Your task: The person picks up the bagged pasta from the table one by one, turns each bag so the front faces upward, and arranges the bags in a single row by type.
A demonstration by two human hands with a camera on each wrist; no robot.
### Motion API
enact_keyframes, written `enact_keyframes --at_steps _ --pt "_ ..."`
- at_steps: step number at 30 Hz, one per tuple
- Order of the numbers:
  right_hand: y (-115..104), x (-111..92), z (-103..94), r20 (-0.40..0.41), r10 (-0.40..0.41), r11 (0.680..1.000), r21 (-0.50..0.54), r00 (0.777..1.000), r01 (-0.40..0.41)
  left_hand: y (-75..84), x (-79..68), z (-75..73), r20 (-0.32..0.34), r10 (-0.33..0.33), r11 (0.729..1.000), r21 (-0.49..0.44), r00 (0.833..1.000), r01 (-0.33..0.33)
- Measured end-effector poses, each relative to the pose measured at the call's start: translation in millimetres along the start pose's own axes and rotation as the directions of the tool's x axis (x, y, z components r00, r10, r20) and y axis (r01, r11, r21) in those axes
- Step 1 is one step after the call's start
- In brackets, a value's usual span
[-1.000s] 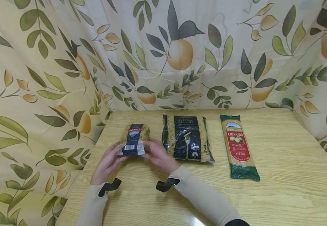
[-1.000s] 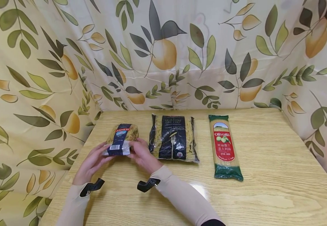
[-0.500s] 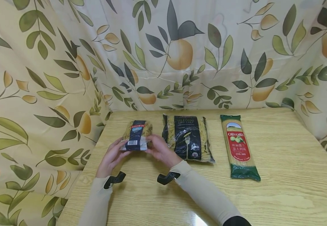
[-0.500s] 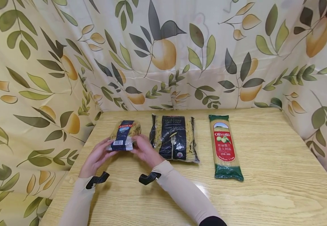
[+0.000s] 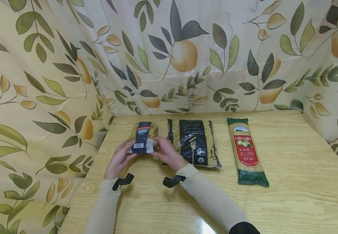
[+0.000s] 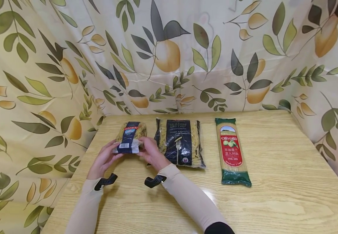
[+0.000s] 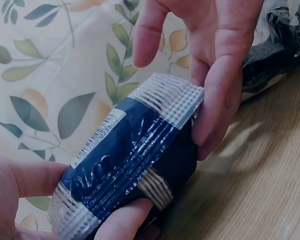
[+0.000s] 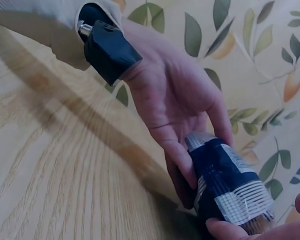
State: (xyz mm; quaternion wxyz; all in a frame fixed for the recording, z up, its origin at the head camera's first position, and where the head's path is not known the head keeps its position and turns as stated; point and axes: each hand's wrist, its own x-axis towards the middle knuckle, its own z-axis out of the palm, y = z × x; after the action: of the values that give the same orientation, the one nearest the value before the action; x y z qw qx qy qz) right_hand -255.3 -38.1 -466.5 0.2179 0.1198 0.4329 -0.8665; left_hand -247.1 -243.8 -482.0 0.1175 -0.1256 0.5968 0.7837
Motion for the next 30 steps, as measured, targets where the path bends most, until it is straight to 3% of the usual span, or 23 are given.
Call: enact_keyframes --at_steps 10,17,26,30 --pt "1.8 3.9 -2.2 0.016 0.0 1.0 -0.024 1.0 0.0 -4.7 6.6 0.3 -0.018 0.024 0.997 0.072 1.0 -0.023" --pt "1.0 0.1 -2.6 -0.02 -0.003 0.999 -0.032 1.0 0.003 -5.5 6.2 3.1 -0.003 0.014 0.999 0.037 1.0 -0.014" --pt "0.1 -5.6 -0.4 -0.016 -0.021 1.0 0.022 1.0 0.022 -5.4 4.4 6.6 -0.023 0.027 0.994 0.107 0.999 -0.024" --pt "0.5 -6.0 0.3 -0.015 -0.033 0.999 0.03 0.999 0.033 -3.8 3.9 9.5 -0.022 0.028 0.995 0.097 0.999 -0.025"
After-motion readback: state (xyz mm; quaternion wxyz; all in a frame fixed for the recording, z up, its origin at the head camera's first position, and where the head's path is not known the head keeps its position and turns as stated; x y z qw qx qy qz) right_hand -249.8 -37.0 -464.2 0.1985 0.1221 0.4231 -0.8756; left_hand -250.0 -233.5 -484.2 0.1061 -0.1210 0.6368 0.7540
